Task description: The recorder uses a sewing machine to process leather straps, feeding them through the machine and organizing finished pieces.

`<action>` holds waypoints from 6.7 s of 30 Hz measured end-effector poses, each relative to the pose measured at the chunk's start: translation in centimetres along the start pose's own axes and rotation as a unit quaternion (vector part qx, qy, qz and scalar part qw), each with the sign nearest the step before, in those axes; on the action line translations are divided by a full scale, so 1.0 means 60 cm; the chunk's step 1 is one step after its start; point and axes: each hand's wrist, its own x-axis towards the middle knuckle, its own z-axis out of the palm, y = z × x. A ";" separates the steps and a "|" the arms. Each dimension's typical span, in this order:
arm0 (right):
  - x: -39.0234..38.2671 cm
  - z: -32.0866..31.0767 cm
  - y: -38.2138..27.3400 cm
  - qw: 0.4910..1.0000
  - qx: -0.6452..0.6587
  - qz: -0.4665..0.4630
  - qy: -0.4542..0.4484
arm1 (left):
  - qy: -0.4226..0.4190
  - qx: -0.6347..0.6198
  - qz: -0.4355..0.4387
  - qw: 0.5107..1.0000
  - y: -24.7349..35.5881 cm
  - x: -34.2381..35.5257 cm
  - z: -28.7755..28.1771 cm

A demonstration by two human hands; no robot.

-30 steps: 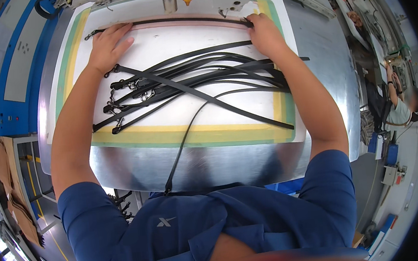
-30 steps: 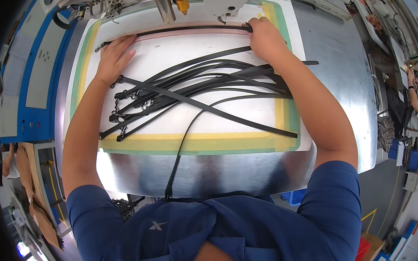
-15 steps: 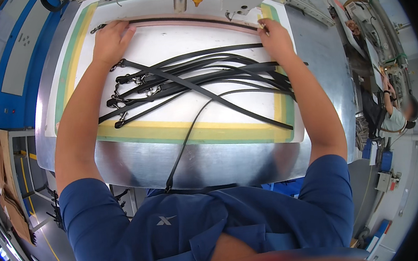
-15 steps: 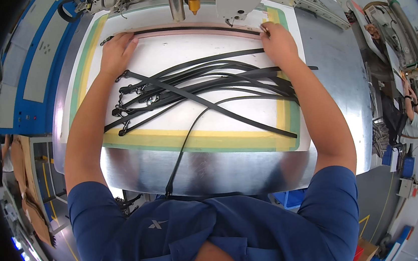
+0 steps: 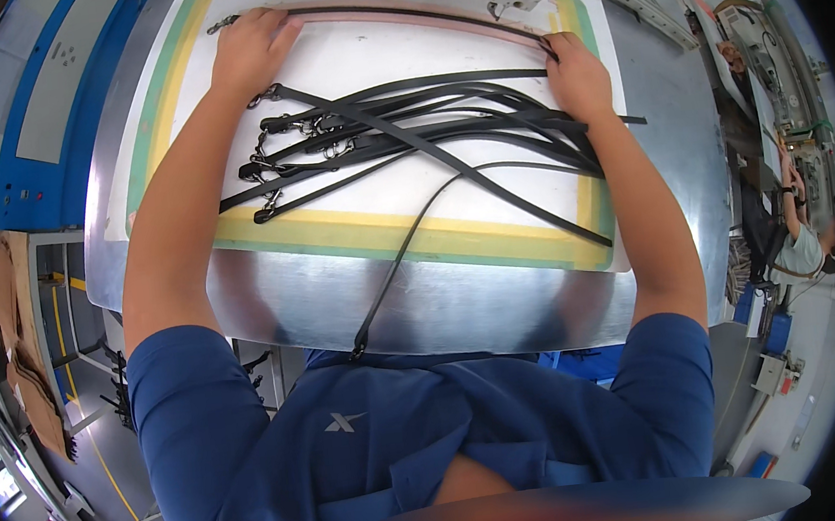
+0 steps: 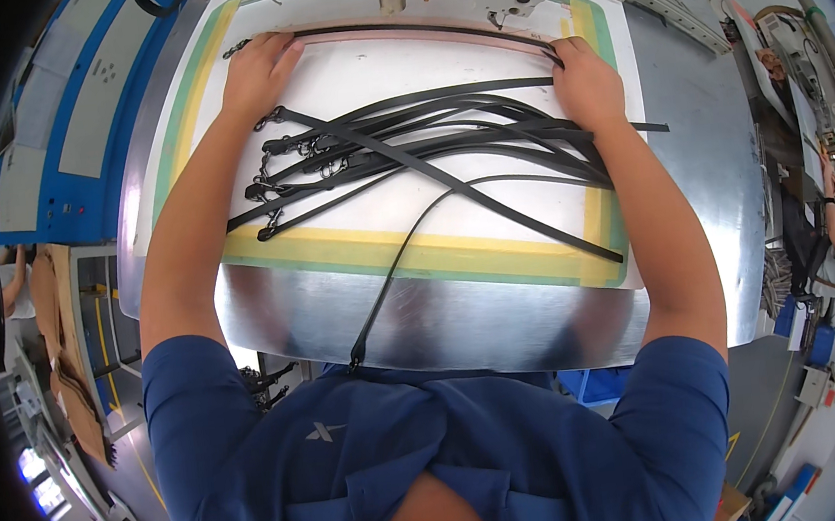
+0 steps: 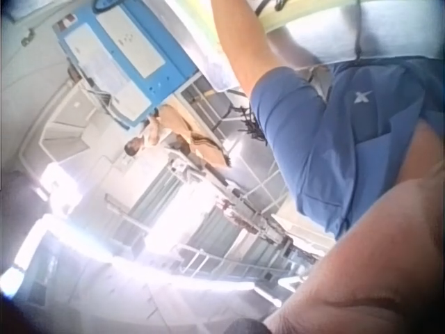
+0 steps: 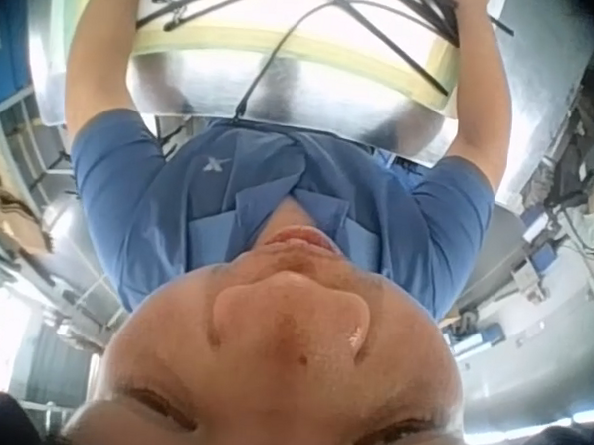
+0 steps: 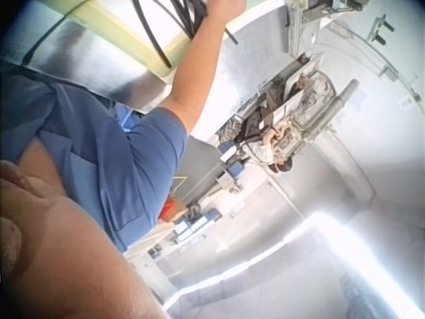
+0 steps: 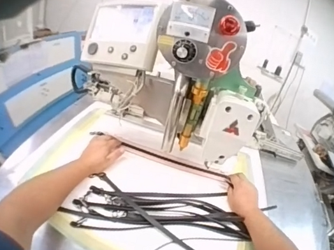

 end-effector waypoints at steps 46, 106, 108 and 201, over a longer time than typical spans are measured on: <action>-0.106 0.086 -0.211 0.999 0.050 0.019 -0.010 | -0.149 -0.354 -0.058 0.922 -0.017 -0.006 0.142; 0.124 0.130 -0.304 0.984 0.142 -0.039 -0.096 | -0.069 0.007 0.178 0.982 0.009 0.010 0.102; 0.125 0.130 -0.305 0.985 0.144 -0.036 -0.090 | -0.073 -0.007 0.153 0.985 0.011 0.008 0.106; 0.104 0.135 -0.338 0.992 -0.016 -0.089 -0.090 | -0.103 -0.009 0.120 0.987 0.024 -0.006 0.103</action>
